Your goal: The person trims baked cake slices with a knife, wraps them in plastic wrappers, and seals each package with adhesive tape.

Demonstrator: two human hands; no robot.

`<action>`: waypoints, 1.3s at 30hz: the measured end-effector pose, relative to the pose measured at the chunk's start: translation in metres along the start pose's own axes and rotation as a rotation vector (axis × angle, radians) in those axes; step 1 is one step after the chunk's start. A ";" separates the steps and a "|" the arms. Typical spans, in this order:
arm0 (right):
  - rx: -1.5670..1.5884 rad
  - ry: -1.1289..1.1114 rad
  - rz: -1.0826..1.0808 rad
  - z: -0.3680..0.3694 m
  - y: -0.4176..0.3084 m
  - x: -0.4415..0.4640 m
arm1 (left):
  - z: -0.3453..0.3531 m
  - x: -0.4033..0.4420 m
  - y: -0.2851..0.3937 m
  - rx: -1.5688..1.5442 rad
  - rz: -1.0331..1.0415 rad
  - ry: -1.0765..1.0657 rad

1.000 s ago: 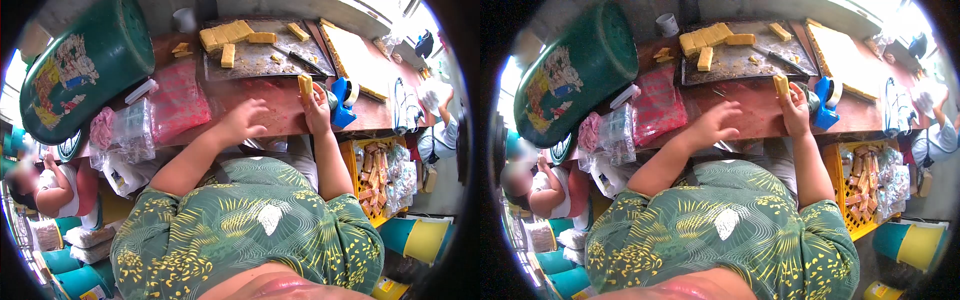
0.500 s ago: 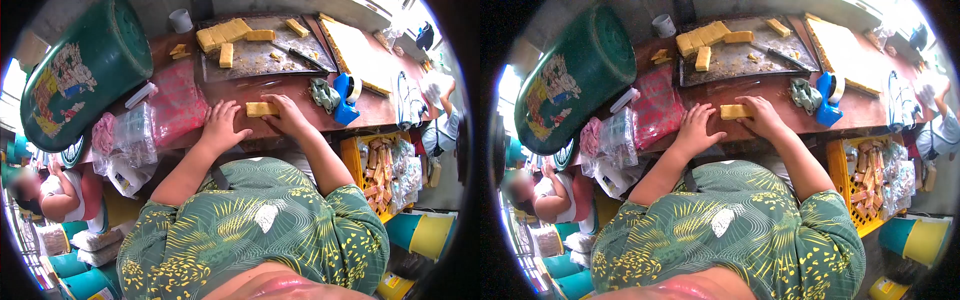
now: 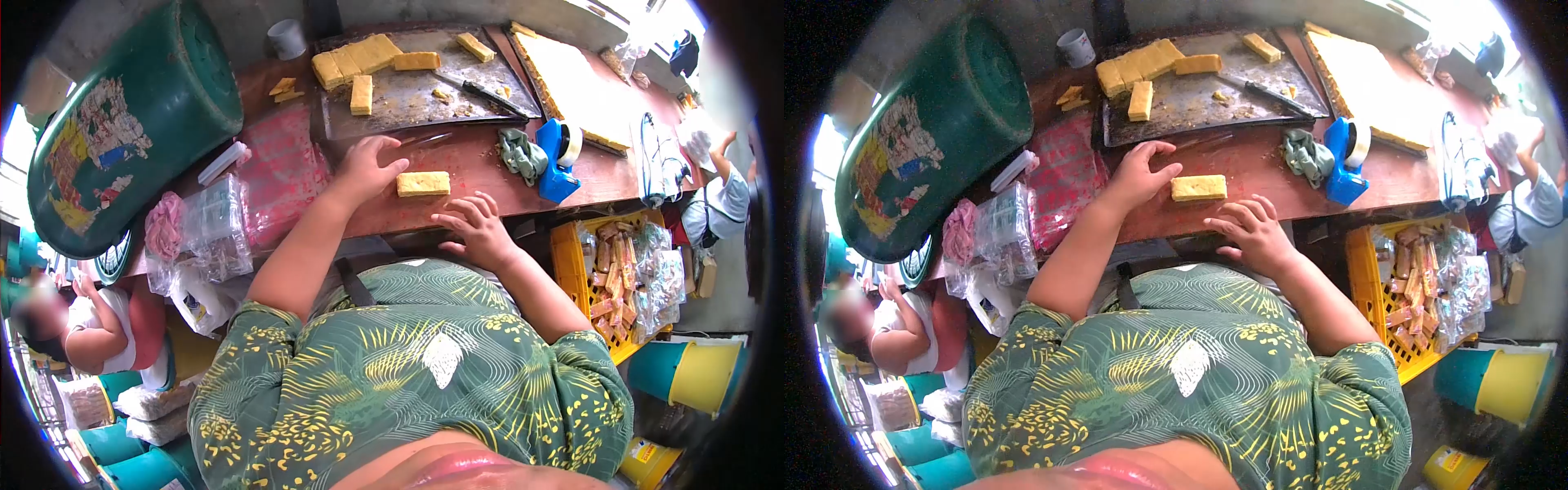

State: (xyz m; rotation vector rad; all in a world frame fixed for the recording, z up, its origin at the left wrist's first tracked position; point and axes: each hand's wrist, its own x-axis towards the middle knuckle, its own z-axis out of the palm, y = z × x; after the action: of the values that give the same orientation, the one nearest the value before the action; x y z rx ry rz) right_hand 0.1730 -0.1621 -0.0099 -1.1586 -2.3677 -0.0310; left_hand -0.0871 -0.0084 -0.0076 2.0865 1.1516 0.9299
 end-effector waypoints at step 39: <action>0.453 0.067 0.534 0.005 0.041 0.060 | -0.018 -0.022 0.027 -0.104 -0.150 -0.141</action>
State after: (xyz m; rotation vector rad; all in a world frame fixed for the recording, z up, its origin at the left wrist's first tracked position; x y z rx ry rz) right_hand 0.1705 -0.0910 0.0050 -1.4719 -1.8025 0.6029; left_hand -0.0967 -0.0379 0.0168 1.9217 1.1439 0.7444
